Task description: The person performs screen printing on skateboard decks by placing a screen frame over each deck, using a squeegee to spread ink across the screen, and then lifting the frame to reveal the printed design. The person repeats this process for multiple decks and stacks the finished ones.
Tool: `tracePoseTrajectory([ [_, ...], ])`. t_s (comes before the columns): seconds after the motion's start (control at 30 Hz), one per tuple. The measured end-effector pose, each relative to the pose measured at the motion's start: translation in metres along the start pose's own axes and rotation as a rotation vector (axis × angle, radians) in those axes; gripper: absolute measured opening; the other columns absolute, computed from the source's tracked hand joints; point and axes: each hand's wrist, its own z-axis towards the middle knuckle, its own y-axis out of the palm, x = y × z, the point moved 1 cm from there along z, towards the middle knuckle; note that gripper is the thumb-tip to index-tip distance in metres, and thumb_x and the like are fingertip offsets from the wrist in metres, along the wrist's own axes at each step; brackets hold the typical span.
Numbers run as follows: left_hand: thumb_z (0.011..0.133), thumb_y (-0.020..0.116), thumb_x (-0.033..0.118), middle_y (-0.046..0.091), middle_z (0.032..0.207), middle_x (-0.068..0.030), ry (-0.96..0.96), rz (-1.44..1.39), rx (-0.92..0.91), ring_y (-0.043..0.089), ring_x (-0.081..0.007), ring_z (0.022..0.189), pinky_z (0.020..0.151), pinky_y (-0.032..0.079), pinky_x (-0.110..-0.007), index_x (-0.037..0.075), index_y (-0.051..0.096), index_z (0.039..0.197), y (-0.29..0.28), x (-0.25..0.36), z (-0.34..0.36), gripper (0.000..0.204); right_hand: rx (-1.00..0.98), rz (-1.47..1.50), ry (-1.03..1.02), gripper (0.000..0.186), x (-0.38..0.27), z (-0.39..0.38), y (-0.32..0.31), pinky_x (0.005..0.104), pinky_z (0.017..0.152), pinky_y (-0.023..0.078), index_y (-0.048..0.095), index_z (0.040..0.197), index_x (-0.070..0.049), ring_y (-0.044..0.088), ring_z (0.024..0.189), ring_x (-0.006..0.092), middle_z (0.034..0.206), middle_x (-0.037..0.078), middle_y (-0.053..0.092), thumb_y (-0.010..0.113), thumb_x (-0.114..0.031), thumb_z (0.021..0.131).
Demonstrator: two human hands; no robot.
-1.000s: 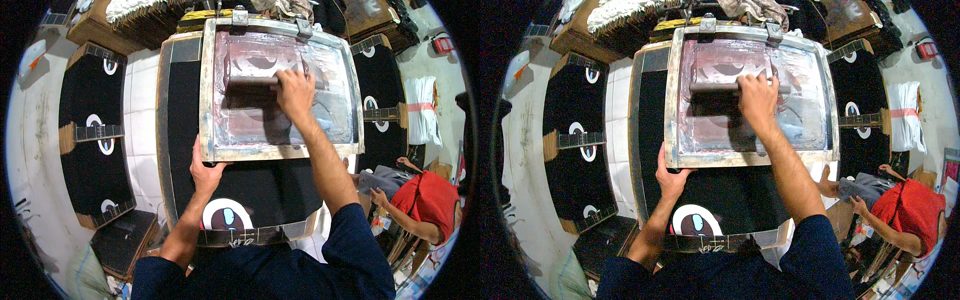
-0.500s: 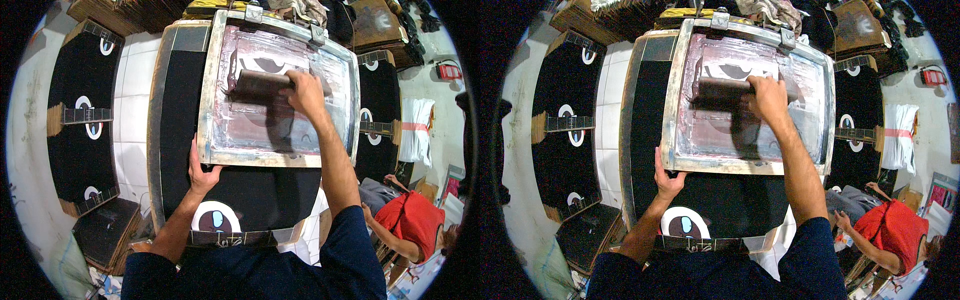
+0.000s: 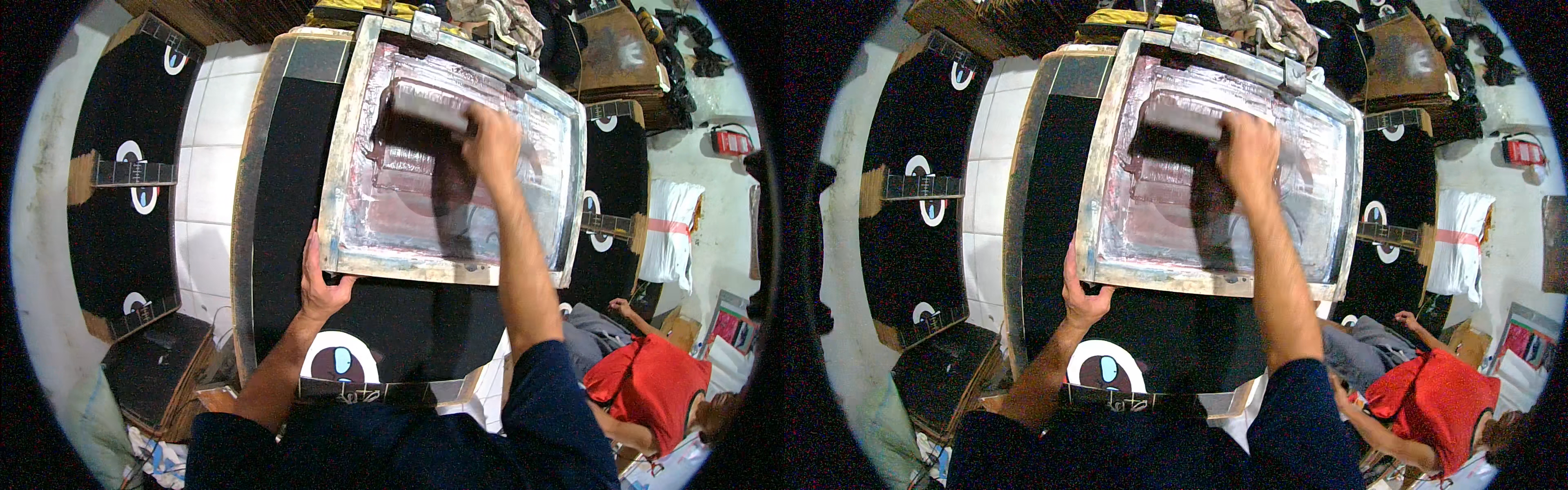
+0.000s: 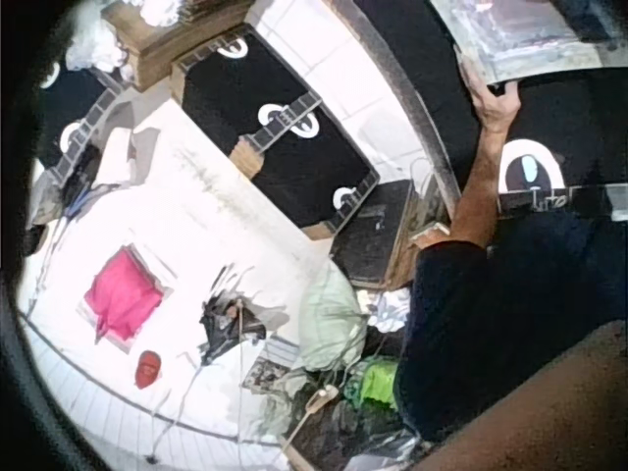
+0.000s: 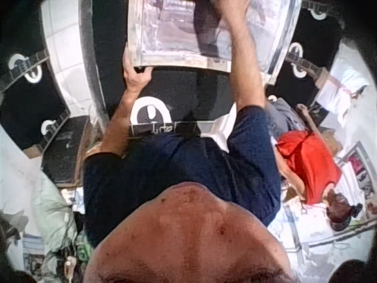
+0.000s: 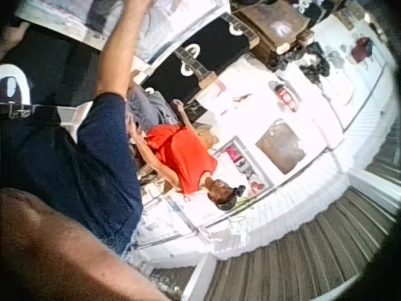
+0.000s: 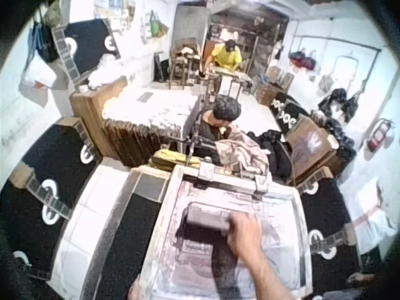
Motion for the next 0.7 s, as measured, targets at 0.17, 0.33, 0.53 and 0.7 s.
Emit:
tracePoseTrajectory([
  [0.17,0.077,0.089,0.010,0.031,0.157,-0.0373,0.024,0.015,0.012,0.037,-0.0496,0.147,0.120,0.036,-0.054,-0.001,0.019,0.159,0.000,0.001,0.002,0.108,-0.068,0.002,0.001,0.036,-0.022,-0.051,-0.023,0.0444,0.089,0.044,0.070,0.105,-0.015,0.063,0.102,0.0295,0.101,0.004,0.070,0.085,-0.010,0.073],
  [0.33,0.078,0.088,0.014,0.031,0.156,-0.0382,0.022,0.035,0.003,0.038,-0.0500,0.146,0.120,0.037,-0.054,-0.001,0.019,0.158,-0.002,0.004,0.003,0.107,-0.056,-0.094,-0.082,0.045,0.018,0.034,-0.030,0.0490,0.088,0.055,0.069,0.120,-0.013,0.071,0.101,0.0379,0.107,0.018,0.075,0.083,-0.014,0.077],
  [0.53,0.077,0.087,0.009,0.032,0.156,-0.0384,0.041,0.076,0.011,0.040,-0.0509,0.144,0.119,0.038,-0.053,-0.003,0.021,0.157,-0.003,0.009,0.007,0.105,-0.273,-0.074,0.000,0.061,0.043,0.139,-0.007,0.0495,0.092,0.054,0.066,0.134,-0.011,0.070,0.111,0.0381,0.121,0.018,0.073,0.085,-0.032,0.080],
  [0.7,0.076,0.087,0.008,0.033,0.156,-0.0374,0.049,0.077,0.024,0.041,-0.0510,0.144,0.118,0.040,-0.053,0.000,0.024,0.157,-0.002,0.011,0.008,0.103,-0.154,-0.104,0.002,0.059,0.051,0.150,0.002,0.0532,0.097,0.049,0.067,0.133,-0.022,0.065,0.119,0.0351,0.126,0.011,0.071,0.086,-0.033,0.078],
])
